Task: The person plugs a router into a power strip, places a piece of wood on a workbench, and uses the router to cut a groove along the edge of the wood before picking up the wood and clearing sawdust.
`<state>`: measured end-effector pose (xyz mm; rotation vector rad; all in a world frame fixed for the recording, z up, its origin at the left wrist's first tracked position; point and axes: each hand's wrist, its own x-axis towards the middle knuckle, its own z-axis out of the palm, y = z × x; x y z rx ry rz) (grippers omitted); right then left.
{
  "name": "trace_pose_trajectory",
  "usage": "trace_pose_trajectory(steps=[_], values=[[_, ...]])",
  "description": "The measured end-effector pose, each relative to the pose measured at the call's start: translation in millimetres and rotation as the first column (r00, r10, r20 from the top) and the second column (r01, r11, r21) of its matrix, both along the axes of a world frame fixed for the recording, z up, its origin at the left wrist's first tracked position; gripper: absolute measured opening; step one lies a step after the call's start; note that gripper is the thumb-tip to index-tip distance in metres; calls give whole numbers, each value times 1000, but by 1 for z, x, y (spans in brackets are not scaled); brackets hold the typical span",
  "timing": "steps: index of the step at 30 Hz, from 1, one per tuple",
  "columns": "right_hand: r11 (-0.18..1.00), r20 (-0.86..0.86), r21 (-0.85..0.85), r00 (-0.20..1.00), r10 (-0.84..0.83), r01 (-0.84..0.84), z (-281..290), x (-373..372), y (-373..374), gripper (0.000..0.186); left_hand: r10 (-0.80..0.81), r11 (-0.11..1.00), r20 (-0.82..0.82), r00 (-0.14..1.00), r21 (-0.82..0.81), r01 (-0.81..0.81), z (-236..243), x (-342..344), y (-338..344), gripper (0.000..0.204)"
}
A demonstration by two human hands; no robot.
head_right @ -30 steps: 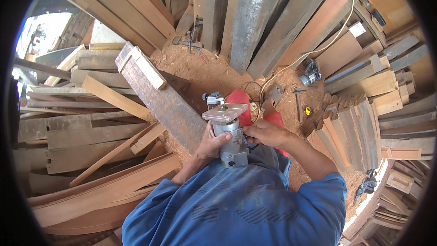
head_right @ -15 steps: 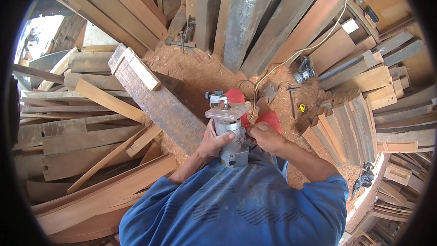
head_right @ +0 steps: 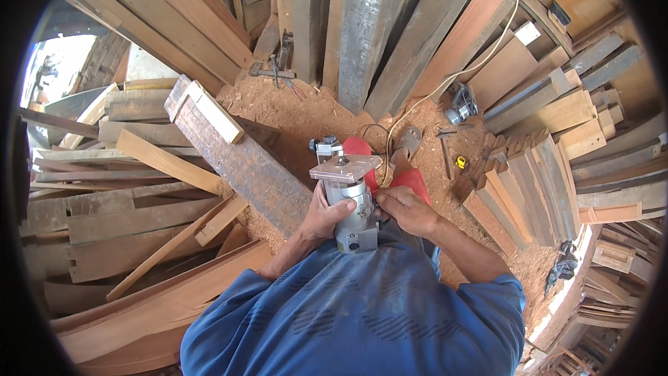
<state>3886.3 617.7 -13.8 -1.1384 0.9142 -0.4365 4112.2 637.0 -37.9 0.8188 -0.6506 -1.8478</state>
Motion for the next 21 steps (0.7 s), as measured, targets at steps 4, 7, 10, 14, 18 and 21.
trace_pose_trajectory(steps=[4, 7, 10, 14, 18, 21], values=[[997, 6, -41, 998, 61, -60, 0, -7, -4, 39, -33, 999, -27, 999, 23, 34, 4, 0, -2, 69], [985, 85, 37, 983, 165, -168, -4, -18, -16, 40, -31, 999, -35, 999, 25, 32, 3, -1, -2, 72], [957, 226, 138, 949, 221, -256, -11, -22, -23, 39, -18, 1000, -26, 1000, 6, 18, 0, -5, -1, 74], [976, 97, 36, 973, 210, -214, -2, -19, -23, 31, -20, 1000, -25, 999, -1, 20, 2, -4, -2, 74], [983, -35, -81, 986, 161, -163, 1, -16, -14, 22, -21, 1000, -8, 1000, 5, 21, 0, -5, -3, 72], [964, -123, -245, 990, 70, -99, 8, -11, -4, 19, -25, 1000, -17, 1000, 9, 25, -3, -6, -3, 70]])
